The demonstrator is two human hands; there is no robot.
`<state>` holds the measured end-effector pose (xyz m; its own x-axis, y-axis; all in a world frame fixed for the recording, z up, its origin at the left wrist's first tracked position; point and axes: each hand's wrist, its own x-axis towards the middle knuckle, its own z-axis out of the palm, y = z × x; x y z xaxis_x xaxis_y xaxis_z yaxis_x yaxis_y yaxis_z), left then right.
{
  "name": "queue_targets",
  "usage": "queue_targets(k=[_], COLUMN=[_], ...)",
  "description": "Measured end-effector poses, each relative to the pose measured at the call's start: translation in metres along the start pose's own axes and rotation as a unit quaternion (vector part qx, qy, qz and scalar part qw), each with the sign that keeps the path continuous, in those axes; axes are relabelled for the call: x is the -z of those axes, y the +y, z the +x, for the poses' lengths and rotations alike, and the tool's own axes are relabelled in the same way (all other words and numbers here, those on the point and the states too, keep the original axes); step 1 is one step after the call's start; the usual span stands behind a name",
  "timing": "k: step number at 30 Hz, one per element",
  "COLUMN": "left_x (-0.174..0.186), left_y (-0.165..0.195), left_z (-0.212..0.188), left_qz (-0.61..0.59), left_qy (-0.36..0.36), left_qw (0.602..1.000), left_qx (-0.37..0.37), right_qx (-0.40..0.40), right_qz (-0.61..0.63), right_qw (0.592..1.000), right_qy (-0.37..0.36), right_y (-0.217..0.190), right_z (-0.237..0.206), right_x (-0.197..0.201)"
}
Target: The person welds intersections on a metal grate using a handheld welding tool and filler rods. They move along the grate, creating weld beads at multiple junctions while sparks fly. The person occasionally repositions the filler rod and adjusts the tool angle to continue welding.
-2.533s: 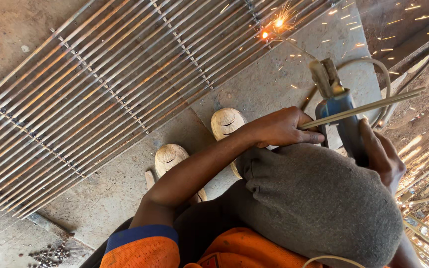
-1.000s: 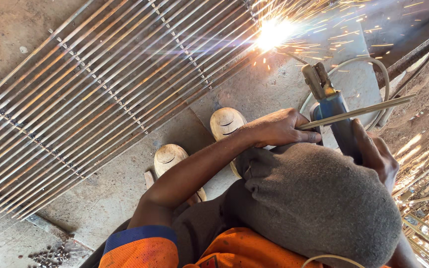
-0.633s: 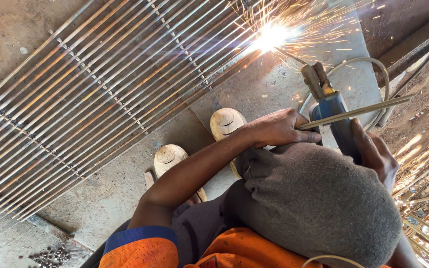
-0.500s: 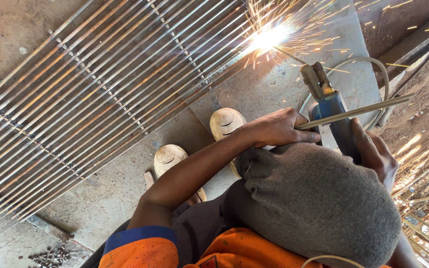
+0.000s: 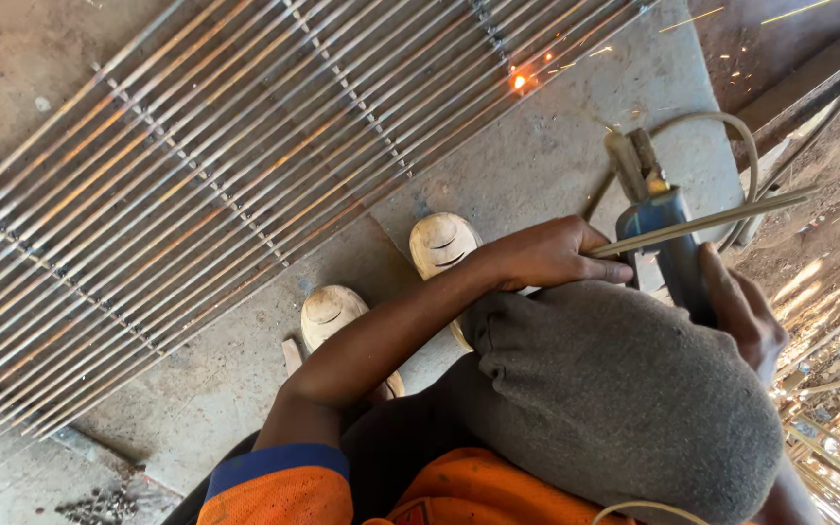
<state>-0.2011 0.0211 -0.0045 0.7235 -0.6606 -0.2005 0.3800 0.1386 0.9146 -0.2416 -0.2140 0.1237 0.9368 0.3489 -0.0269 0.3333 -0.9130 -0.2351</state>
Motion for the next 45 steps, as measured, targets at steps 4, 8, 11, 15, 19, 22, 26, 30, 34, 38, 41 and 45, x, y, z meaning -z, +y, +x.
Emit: queue_targets(k=[4,8,11,15,19,22,26,30,34,38,41,45], left_x=[0.001,0.002,0.002,0.001,0.001,0.001,0.000,-0.006,-0.007,-0.001,0.003,0.003], left_y=[-0.003,-0.004,-0.004,-0.005,-0.004,-0.005,-0.013,-0.026,-0.031,-0.020,-0.009,-0.004], left_z=[0.000,0.000,0.001,0.001,0.001,0.002,0.005,0.011,0.011,0.007,0.003,0.000], left_qz=[-0.035,-0.030,-0.031,-0.033,-0.041,-0.050,-0.029,-0.083,-0.023,-0.029,-0.004,0.018], left_qy=[-0.006,-0.012,-0.012,-0.008,-0.009,-0.011,0.004,-0.001,0.043,0.011,0.015,0.017], left_qw=[0.999,0.999,0.999,0.999,0.999,0.998,0.999,0.997,0.996,0.999,1.000,1.000], left_qx=[0.006,0.002,0.006,0.011,0.017,0.026,0.032,0.011,-0.069,0.015,0.011,0.018], right_qx=[-0.016,-0.024,-0.027,-0.032,-0.023,-0.008,-0.065,-0.038,-0.041,-0.066,-0.047,-0.042], right_qz=[0.014,0.014,0.007,0.003,0.007,-0.011,-0.001,-0.005,-0.015,-0.017,-0.007,0.004], right_qw=[1.000,0.999,0.999,0.999,1.000,1.000,0.997,0.999,0.999,0.997,0.999,0.999], right_qy=[-0.009,-0.019,-0.020,-0.019,-0.013,-0.012,-0.029,-0.027,-0.024,-0.024,-0.019,-0.021], right_y=[-0.004,-0.008,-0.009,-0.005,0.002,0.006,0.007,0.009,0.011,0.009,0.008,0.007], right_z=[0.003,0.003,0.003,0.003,0.001,0.001,0.000,0.001,0.001,0.000,0.000,0.000], right_x=[-0.002,0.000,-0.001,-0.005,-0.009,-0.013,-0.013,-0.012,-0.013,-0.016,-0.015,-0.013])
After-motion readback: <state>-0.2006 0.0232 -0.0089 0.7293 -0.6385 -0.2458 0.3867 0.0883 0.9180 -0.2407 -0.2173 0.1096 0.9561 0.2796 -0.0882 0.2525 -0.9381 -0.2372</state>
